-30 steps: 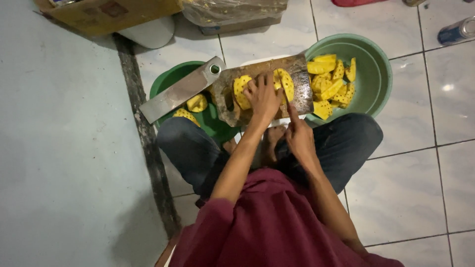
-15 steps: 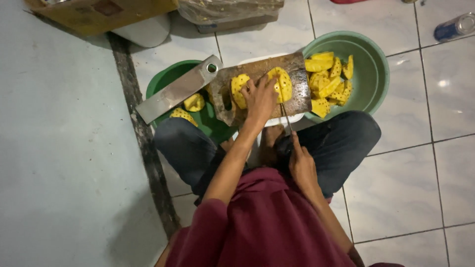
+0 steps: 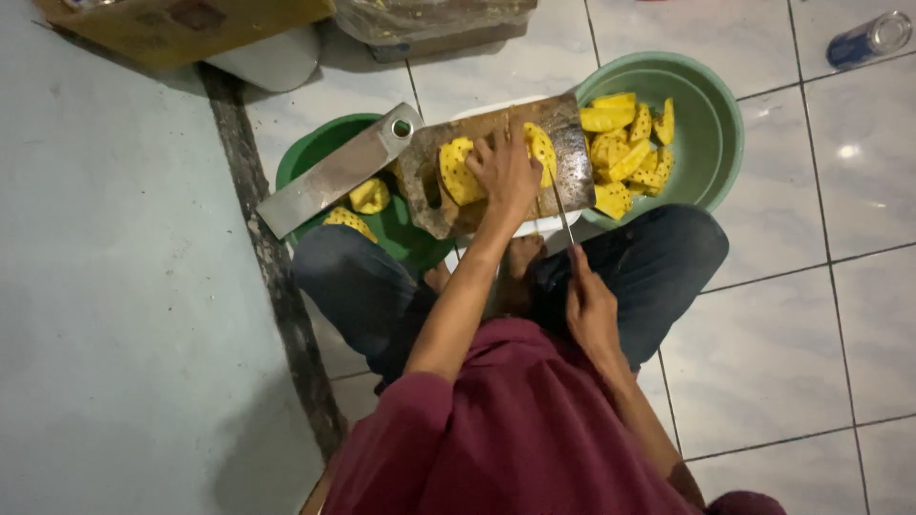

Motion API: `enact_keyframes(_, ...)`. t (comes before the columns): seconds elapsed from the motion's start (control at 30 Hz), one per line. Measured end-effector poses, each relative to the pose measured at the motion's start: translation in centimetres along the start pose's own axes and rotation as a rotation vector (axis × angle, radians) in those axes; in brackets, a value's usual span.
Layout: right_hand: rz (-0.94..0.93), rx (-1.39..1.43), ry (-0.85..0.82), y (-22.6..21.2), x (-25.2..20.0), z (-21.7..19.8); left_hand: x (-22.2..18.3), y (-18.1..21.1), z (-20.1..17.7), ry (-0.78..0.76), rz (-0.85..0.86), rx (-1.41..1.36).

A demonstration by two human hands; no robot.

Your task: A person sitting on the floor slices peeled pineapple into smaller pieces on a wooden cutting board using a knife.

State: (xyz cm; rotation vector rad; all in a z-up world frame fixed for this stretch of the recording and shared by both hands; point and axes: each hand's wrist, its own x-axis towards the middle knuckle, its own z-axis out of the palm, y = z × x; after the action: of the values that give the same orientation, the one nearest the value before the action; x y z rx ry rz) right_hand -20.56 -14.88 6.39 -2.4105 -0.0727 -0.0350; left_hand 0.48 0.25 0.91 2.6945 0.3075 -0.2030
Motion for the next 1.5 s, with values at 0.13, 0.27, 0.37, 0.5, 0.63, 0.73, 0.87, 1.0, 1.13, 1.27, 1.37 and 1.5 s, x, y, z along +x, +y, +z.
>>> enact_keyframes(0.13,0.009,0.002,0.006,-1.0,2.0,0.4,-1.3,0.2,-0.6,0.016,-0.006,-0.160)
enact_keyframes(0.27,0.027,0.029,-0.055,-2.3,4.1,0.6,-2.5,0.0,-1.0,0.003,-0.008,-0.194)
enact_keyframes(0.37,0.060,-0.003,-0.126,-1.1,6.5,2.5,-3.3,-1.1,-1.3,0.003,0.016,-0.171)
enact_keyframes(0.5,0.122,-0.044,-0.206,-1.9,10.2,4.0,-3.1,-3.6,1.1,-0.005,0.057,-0.052)
enact_keyframes(0.63,0.099,-0.119,-0.263,-1.6,9.7,4.1,-3.5,-3.6,0.4,0.061,0.127,0.076)
enact_keyframes(0.73,0.131,-0.193,-0.281,-1.4,7.1,3.7,-3.7,-3.4,-0.2,0.026,0.203,0.074)
enact_keyframes(0.87,0.092,-0.191,-0.210,0.5,1.9,3.8,-3.9,-3.5,-1.7,0.005,0.251,0.086)
enact_keyframes(1.0,0.050,-0.127,-0.122,2.3,-2.0,3.7,-4.0,-3.8,-1.5,-0.093,0.375,0.090)
enact_keyframes(1.13,0.143,0.139,-0.106,-1.6,-0.2,0.3,-4.6,-3.7,-2.9,0.015,0.409,0.024)
enact_keyframes(1.27,0.032,0.068,-0.074,-0.4,1.5,1.1,-4.6,-3.9,-1.1,0.035,0.392,0.045)
enact_keyframes(1.37,0.000,0.005,-0.110,-0.5,4.4,2.2,-4.0,-4.5,0.3,0.047,0.372,0.094)
enact_keyframes(1.5,0.038,-0.155,-0.185,-0.9,8.5,4.2,-3.6,-4.5,1.6,0.054,0.351,0.088)
